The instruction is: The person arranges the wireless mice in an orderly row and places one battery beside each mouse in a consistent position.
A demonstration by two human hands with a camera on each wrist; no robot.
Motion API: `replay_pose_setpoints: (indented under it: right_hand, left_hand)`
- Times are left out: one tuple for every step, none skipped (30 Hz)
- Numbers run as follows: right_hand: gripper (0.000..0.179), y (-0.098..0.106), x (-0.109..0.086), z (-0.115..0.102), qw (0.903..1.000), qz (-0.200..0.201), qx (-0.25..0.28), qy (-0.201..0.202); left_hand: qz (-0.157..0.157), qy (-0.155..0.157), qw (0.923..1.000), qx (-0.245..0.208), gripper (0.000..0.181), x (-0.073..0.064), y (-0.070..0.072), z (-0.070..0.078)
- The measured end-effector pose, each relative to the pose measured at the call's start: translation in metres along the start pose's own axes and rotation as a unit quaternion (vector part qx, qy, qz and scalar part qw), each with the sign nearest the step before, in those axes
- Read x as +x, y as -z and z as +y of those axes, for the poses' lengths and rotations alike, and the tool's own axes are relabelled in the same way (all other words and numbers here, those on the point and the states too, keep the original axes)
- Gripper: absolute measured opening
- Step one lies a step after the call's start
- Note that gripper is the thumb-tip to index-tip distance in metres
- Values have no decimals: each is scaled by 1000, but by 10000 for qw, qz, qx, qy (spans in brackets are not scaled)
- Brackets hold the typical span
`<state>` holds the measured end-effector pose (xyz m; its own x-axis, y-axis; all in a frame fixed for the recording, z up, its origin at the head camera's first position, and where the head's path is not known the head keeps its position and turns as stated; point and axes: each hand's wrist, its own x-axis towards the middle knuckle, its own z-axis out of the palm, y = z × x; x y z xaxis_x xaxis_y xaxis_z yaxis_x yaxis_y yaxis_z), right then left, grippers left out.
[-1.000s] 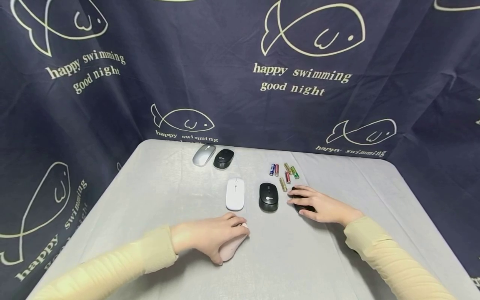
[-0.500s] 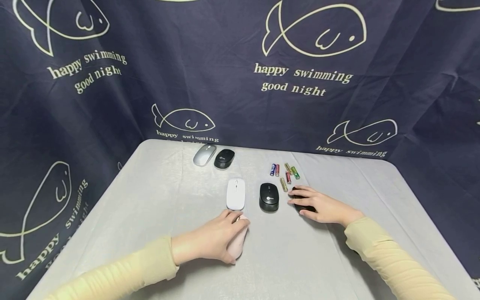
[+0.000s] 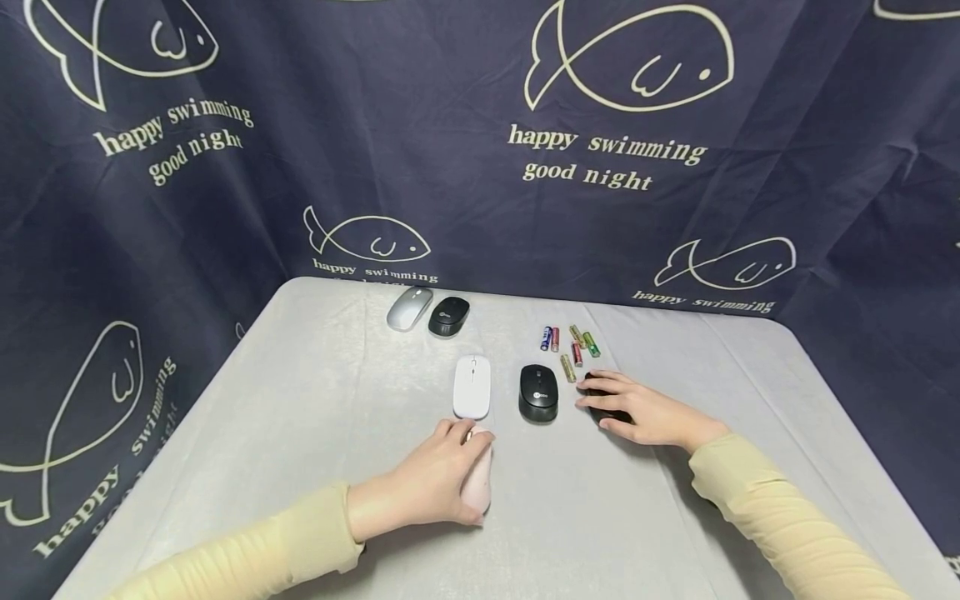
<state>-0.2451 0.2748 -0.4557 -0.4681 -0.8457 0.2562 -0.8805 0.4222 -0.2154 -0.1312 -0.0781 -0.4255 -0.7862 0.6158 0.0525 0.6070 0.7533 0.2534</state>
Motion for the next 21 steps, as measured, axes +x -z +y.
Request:
replay_pose_setpoints:
  right_hand:
    - [41,0,0,0,10000,-10,1,-7]
    - [41,0,0,0,10000,-19,1,-8]
    - [41,0,0,0,10000,-27,-6,-11]
    - [41,1,0,0,10000,-35,-8,-14]
    - [41,1,0,0,10000,-44,-5,-19]
    - [41,1,0,0,10000,-50,-8,-25]
    - [42,1,0,0,10000,-52,0,-33]
    - [42,1,0,0,10000,-55,-2,-34]
    - [42,1,0,0,10000,-57,0,-36]
    - [42,1,0,0,10000,-56,-2,-34]
    - [42,1,1,-1,10000,-56,2,-32]
    - [42,1,1,-1,10000,-53,-1,-29]
    - [42,1,1,-1,10000,-51,3,-25]
    - [42,1,1,-1,10000,-45,-5,-17]
    - [42,1,1,-1,10000,-42,-6,-14]
    - [42,1,1,-1,10000,-43,-11,-11]
    - [42,0,1,-1,10000,-45,-7,-12]
    - [42,0,1,-1,10000,-46,-8,-12]
    - [42,0,1,-1,10000,-45,-12,-12]
    - [42,0,1,-1,10000,-44,-12,-15]
    - [42,0,1,-1,10000,-46,-4,-19]
  left_hand:
    - [-9,26,10000,-13,93,0,0,0]
    - [-18,40,10000,-23,93,0,0,1]
    - [-22,48,10000,-38,92,0,0,1]
    - [-29,52,10000,-44,92,0,-1,1]
    - [-31,57,10000,-47,92,0,-1,2]
    - [-24,51,10000,-50,92,0,-1,2]
    - [-27,54,10000,-52,91,0,-2,2]
    - [-22,55,10000,-50,91,0,-2,2]
    - [-18,60,10000,-45,91,1,-2,2]
    - [-19,66,10000,-41,91,1,-3,2]
    - [-16,74,10000,-48,92,1,-3,1]
    - [-10,73,10000,-43,92,1,-4,1]
    - [-10,78,10000,-40,92,2,-5,1]
    - [1,75,10000,-42,92,2,-5,1]
    - [-4,80,10000,-39,92,2,-6,0]
    - [-10,85,10000,-41,92,2,-6,0]
    - [-25,96,9999,-39,92,2,-7,0]
    - [-35,105,9999,-37,92,3,-7,0]
    - [-42,112,9999,-39,92,3,-7,-1]
    - [-60,125,9999,-30,92,3,-7,-1]
    - [-83,143,9999,-31,92,3,-7,-1]
